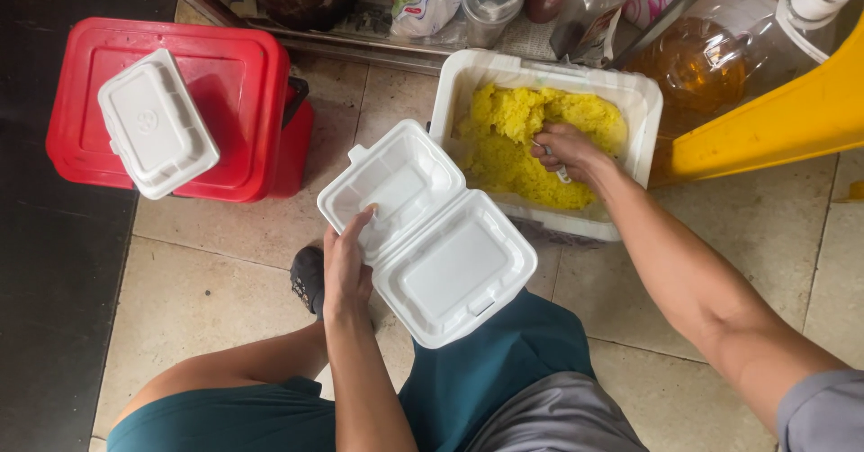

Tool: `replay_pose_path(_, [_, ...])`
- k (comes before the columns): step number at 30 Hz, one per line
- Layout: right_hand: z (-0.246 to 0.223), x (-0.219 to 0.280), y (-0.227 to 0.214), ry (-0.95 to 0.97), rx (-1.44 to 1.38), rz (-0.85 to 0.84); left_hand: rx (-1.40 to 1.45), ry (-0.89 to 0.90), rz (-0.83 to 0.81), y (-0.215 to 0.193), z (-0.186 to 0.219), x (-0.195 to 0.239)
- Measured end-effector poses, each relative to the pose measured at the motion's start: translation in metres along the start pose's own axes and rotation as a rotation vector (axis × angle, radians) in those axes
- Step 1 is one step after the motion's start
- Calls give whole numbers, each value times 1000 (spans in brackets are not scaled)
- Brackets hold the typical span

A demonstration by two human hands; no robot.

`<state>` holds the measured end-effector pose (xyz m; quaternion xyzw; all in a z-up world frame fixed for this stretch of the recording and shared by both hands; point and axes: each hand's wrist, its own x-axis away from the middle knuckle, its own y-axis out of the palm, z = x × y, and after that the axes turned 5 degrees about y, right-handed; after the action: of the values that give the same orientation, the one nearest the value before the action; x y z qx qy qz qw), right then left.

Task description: Portion rice into foam takeout containers using a spoon.

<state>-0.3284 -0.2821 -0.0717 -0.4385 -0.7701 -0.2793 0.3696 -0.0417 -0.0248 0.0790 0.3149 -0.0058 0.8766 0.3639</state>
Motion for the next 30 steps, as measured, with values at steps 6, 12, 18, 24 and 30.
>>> replay_pose_path(6, [15,32,-14,-69,158,27,113,-18,-65,4,-11,-10])
replay_pose_path(12, [23,43,-14,-42,199,11,112,-25,-98,13,-16,-20])
replay_pose_path(18, [29,14,6,-2,137,20,132,-15,-95,7,-25,-20])
replay_pose_path(24, [29,25,11,-91,46,-29,124,-19,-66,7,-15,-19])
replay_pose_path(30, [19,46,-39,-123,179,-132,128,-22,-90,8,-11,-28])
